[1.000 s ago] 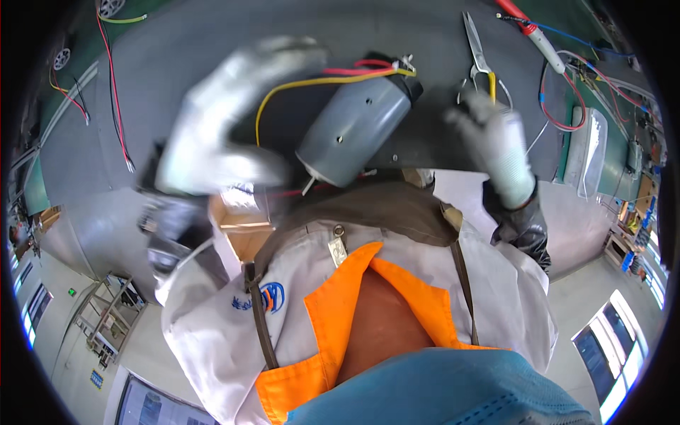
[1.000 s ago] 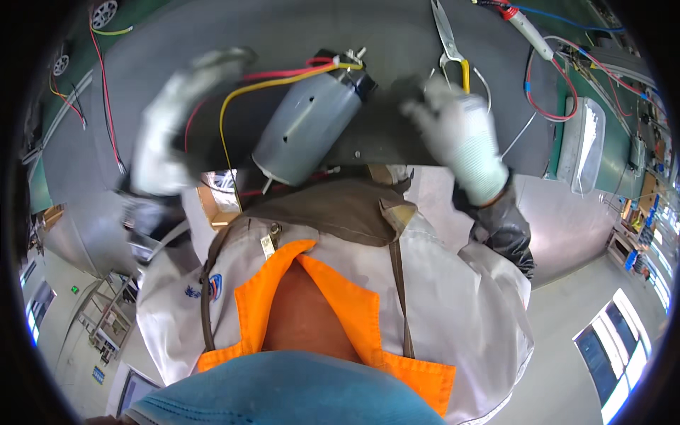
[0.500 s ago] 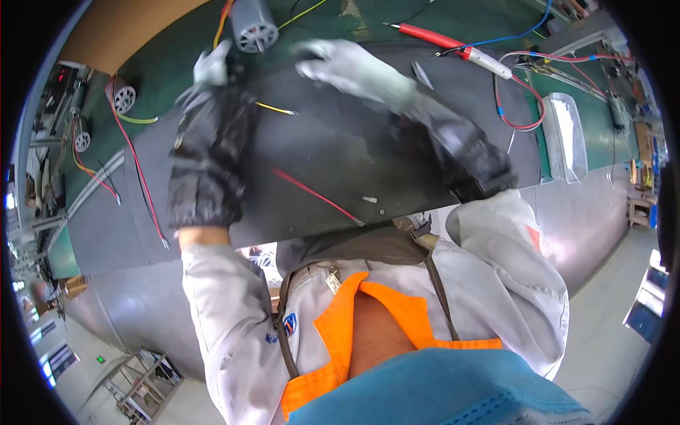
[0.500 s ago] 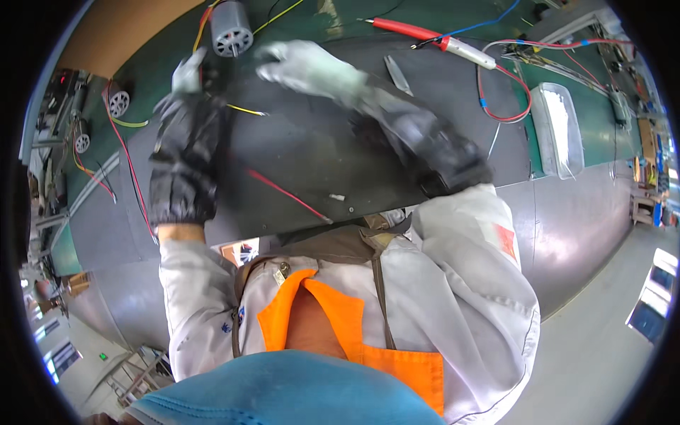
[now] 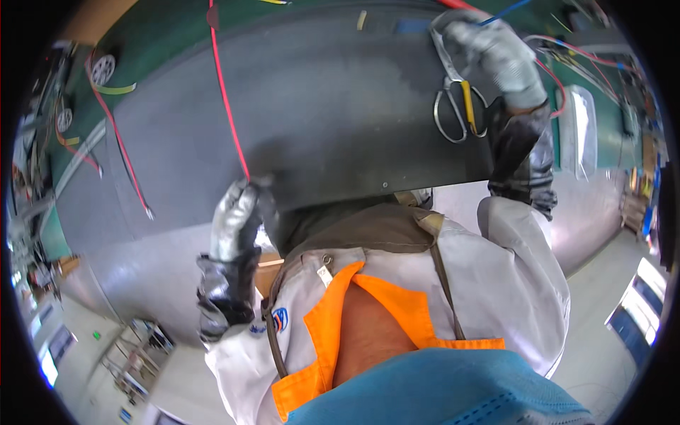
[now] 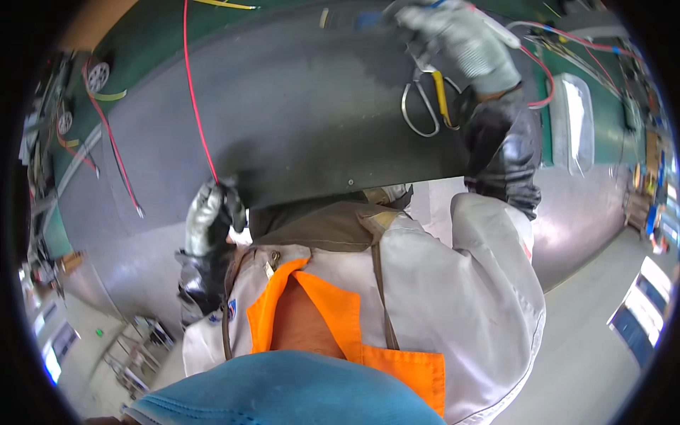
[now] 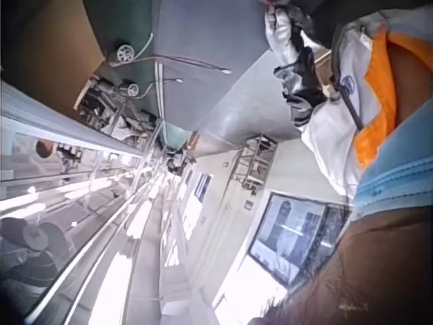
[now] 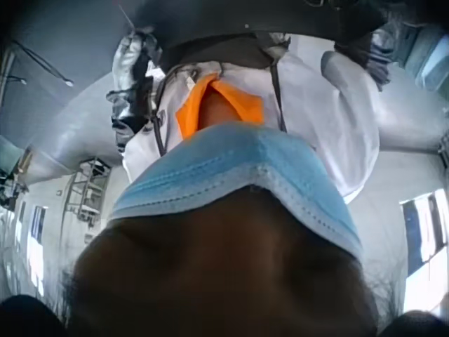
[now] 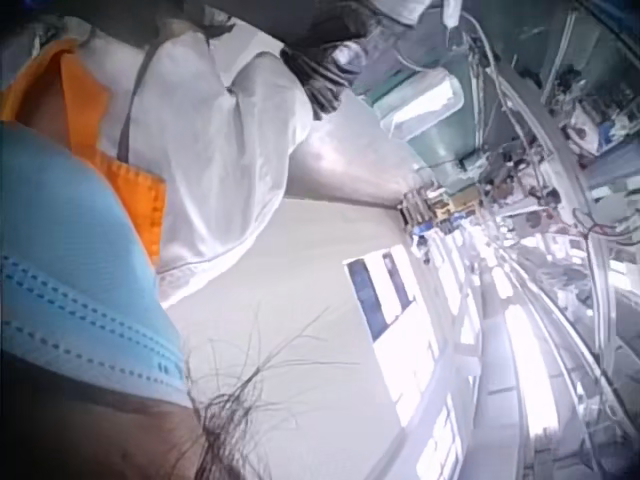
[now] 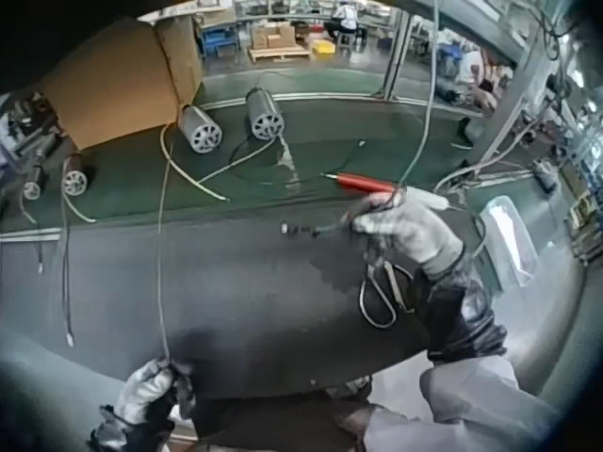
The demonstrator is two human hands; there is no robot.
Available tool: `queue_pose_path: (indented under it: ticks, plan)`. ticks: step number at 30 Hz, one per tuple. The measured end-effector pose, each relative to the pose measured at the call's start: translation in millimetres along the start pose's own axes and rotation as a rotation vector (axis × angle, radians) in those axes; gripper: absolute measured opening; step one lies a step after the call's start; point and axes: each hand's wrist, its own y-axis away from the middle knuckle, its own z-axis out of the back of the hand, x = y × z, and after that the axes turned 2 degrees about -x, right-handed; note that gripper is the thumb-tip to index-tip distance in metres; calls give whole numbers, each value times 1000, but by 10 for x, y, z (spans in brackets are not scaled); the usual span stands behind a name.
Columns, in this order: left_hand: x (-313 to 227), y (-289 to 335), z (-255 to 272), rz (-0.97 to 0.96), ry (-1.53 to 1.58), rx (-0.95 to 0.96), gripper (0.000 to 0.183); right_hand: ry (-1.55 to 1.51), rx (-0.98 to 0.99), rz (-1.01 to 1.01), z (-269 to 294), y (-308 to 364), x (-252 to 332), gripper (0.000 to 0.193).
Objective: Connect wires to electrical motors and secure connections using pliers and scissors on an assembly line.
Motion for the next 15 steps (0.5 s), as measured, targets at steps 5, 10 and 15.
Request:
queue_pose_path:
  ticks: [5, 10, 15]
  plan:
    - [-280, -377, -505, -109, -112, 154, 44, 262, 620, 224, -1335, 299, -227, 26]
    - [-189, -816, -930, -325, 155, 69, 41, -156, 58, 210, -1404, 755, 106, 31]
    - [-303, -901, -1259, -253, 284, 102, 33, -114, -194, 311, -1646, 727, 79, 46]
